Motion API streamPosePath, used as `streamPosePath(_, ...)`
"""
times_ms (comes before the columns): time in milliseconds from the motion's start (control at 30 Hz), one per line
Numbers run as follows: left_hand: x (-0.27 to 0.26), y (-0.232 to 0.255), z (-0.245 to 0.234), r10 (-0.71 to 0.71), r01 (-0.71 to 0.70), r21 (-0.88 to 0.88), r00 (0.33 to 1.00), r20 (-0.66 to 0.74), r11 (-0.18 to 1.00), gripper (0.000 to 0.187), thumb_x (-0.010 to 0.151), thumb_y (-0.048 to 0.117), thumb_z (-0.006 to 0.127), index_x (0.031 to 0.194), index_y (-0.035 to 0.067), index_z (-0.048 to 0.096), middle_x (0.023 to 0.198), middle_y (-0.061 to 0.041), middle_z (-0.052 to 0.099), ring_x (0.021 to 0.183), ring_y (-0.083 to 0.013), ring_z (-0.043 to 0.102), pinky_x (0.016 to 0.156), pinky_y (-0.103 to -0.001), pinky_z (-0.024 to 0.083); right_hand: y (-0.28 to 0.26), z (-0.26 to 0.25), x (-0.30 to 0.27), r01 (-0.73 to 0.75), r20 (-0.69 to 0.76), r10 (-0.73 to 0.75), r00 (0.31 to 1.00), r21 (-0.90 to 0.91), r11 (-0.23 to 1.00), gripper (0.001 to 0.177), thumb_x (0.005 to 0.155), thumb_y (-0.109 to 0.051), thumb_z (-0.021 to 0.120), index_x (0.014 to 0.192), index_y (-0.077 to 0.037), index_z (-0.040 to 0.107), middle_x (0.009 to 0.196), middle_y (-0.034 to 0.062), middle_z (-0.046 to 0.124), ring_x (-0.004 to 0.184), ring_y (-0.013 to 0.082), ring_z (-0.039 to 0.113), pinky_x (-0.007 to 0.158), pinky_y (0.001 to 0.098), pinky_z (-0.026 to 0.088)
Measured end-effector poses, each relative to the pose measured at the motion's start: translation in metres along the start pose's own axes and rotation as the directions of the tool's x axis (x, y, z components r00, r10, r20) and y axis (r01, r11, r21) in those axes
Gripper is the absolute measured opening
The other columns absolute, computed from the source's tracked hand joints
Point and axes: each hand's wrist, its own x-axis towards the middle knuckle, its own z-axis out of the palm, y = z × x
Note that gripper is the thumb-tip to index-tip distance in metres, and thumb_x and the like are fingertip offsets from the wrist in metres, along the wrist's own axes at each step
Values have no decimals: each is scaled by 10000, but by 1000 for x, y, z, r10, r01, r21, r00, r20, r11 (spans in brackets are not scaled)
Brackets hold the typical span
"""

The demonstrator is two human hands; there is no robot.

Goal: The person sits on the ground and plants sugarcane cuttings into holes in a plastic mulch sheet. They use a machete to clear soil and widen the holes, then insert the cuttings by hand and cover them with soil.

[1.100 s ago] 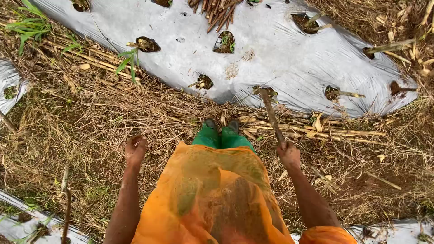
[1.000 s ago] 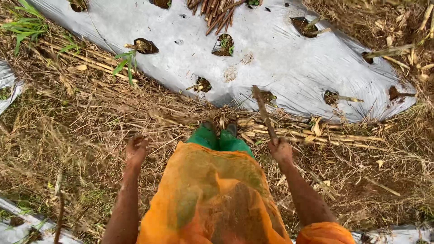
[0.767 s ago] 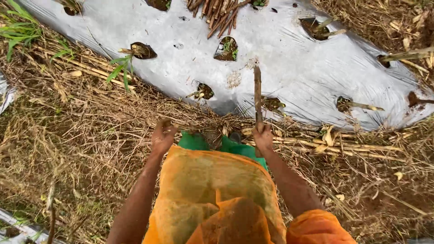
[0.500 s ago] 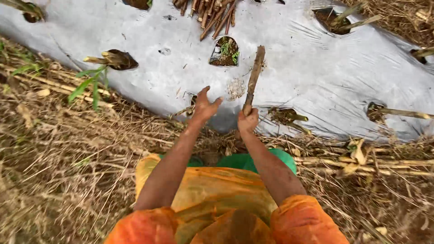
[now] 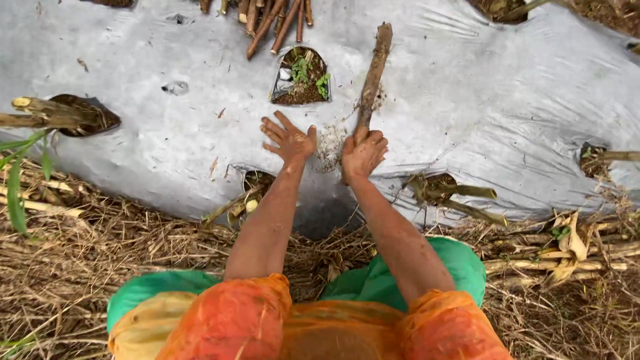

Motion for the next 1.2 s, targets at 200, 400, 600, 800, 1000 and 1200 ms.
streamPosePath(200, 0, 9, -23, 23, -23, 1, 998, -62, 1000, 1197, 898, 773, 638, 1678, 173, -43, 1730, -205, -41, 1594, -392, -25, 1261, -625, -68, -87, -21, 50, 422, 173, -415, 893, -7, 906, 461, 919, -185, 636, 1345, -98, 486, 1274, 146, 447, 1178, 404, 503, 948, 542, 478)
streamPosePath(400, 6, 12, -62, 51, -19, -96, 939, 341, 995, 1293, 859, 789, 580, 1608, 91, -209, 1643, -279, -272, 1521, -485, -232, 1172, -704, -200, -94, 45, 106, 585, 360, -531, 768, -56, 809, 504, 959, -214, 712, 1413, -94, 528, 1138, 130, 483, 1058, 378, 554, 800, 531, 596)
streamPosePath(600, 12, 14, -83, 61, -3, -115, 865, 499, 993, 1310, 832, 850, 491, 1586, 114, -288, 1602, -250, -386, 1461, -497, -359, 1148, -715, -206, -75, 88, 134, 655, 327, -663, 673, 153, 740, 87, 1098, -222, 527, 1107, -138, 548, 1008, 47, 453, 932, 306, 612, 742, 435, 584)
streamPosePath(800, 14, 13, -87, 78, -2, -146, 851, 519, 989, 1333, 796, 882, 467, 1587, 113, -282, 1604, -246, -386, 1463, -501, -352, 1138, -721, -219, -132, 78, 139, 588, 461, -554, 693, 83, 804, 325, 1080, -294, 601, 1273, -51, 504, 1196, 148, 441, 1057, 340, 618, 816, 438, 618)
streamPosePath(1000, 13, 15, -97, 62, 15, -135, 833, 550, 991, 1306, 820, 850, 462, 1577, 125, -317, 1593, -240, -414, 1441, -503, -386, 1128, -709, -229, -157, 90, 137, 600, 492, -535, 687, 33, 799, 457, 1070, -260, 566, 1454, -68, 407, 1261, 204, 452, 1142, 431, 583, 867, 528, 583)
streamPosePath(1200, 9, 16, -115, 79, 35, -182, 811, 580, 983, 1281, 837, 804, 477, 1563, 138, -342, 1585, -229, -430, 1469, -492, -346, 1143, -706, -206, -159, 85, 133, 582, 495, -499, 712, -17, 813, 515, 1076, -461, 527, 1390, -63, 434, 1284, 205, 480, 1213, 424, 546, 867, 610, 578)
